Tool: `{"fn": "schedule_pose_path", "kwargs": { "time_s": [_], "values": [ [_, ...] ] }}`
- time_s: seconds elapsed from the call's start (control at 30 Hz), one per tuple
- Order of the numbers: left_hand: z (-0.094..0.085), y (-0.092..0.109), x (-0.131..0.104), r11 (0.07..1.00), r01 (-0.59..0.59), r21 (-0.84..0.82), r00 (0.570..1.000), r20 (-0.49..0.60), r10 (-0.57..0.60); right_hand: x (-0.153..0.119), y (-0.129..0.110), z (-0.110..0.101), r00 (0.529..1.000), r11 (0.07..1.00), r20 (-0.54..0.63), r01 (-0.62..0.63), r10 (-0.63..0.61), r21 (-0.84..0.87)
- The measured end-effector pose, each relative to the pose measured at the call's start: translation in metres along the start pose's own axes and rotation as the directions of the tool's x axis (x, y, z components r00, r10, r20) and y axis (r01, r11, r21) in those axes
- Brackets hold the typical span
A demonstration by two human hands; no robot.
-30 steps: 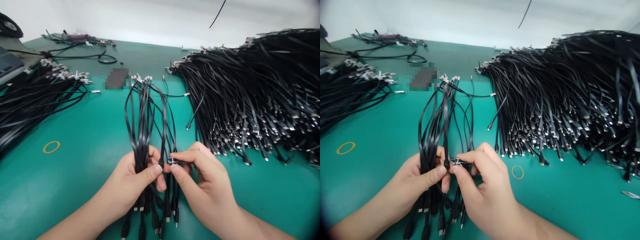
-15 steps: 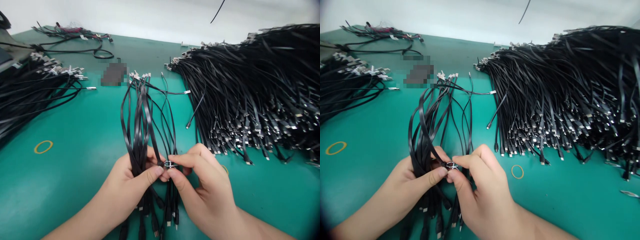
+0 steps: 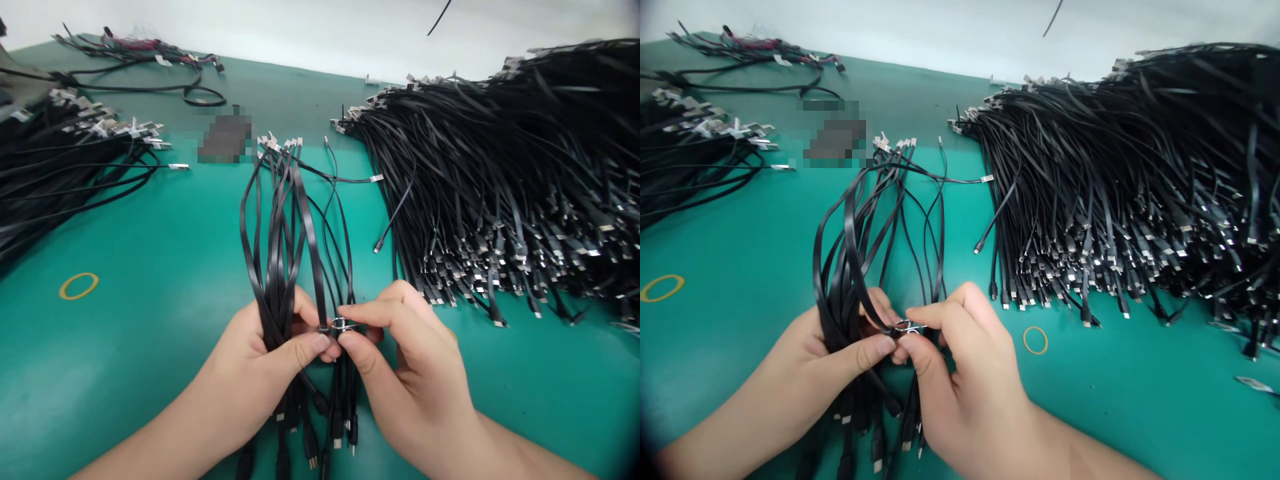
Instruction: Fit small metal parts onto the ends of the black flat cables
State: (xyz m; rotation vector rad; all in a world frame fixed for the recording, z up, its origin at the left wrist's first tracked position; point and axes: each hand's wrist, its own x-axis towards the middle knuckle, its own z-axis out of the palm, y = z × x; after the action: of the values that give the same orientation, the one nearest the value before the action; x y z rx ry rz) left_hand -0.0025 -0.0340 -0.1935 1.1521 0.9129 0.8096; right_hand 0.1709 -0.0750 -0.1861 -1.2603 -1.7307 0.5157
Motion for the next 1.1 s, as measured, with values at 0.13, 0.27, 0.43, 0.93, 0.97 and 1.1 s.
{"fn": "schedule_pose_path", "kwargs": {
  "time_s": [0.13, 0.27, 0.43, 0.93, 0.97, 1.1],
  "values": [
    [0.0001, 0.0009, 0.0000, 1.000, -0.013, -0.014, 1.000, 0.012, 0.013, -0.0005, -0.0001, -0.0003, 1.000, 1.000, 0.006, 0.007, -0.007, 0.015],
    [0.0007, 0.0012, 0.0002, 1.000, -0.016, -0.017, 1.000, -0.004, 0.016, -0.0005, -0.0003, -0.0003, 1.000, 1.000, 0.006, -0.007, 0.007, 0.010],
    [0.0013, 0.0011, 0.0007, 0.999, -0.025, -0.026, 1.000, -0.008, 0.025, -0.0002, -0.0002, 0.0006, 1.000, 1.000, 0.005, 0.001, -0.001, -0.006],
    [0.0017, 0.0006, 0.0005, 0.997, -0.020, -0.080, 1.000, 0.000, 0.020, 0.0008, -0.0001, -0.0008, 0.999, 1.000, 0.043, -0.003, 0.004, -0.025],
    [0.0013, 0.0006, 0.0006, 0.997, -0.018, -0.080, 1.000, 0.007, 0.019, 0.0008, 0.0000, -0.0010, 0.999, 1.000, 0.047, -0.003, 0.004, -0.028],
    [0.0001, 0.0001, 0.0012, 0.997, -0.023, -0.071, 1.000, 0.012, 0.024, 0.0004, 0.0003, -0.0015, 0.998, 1.000, 0.056, -0.008, 0.010, -0.028]
  ]
}}
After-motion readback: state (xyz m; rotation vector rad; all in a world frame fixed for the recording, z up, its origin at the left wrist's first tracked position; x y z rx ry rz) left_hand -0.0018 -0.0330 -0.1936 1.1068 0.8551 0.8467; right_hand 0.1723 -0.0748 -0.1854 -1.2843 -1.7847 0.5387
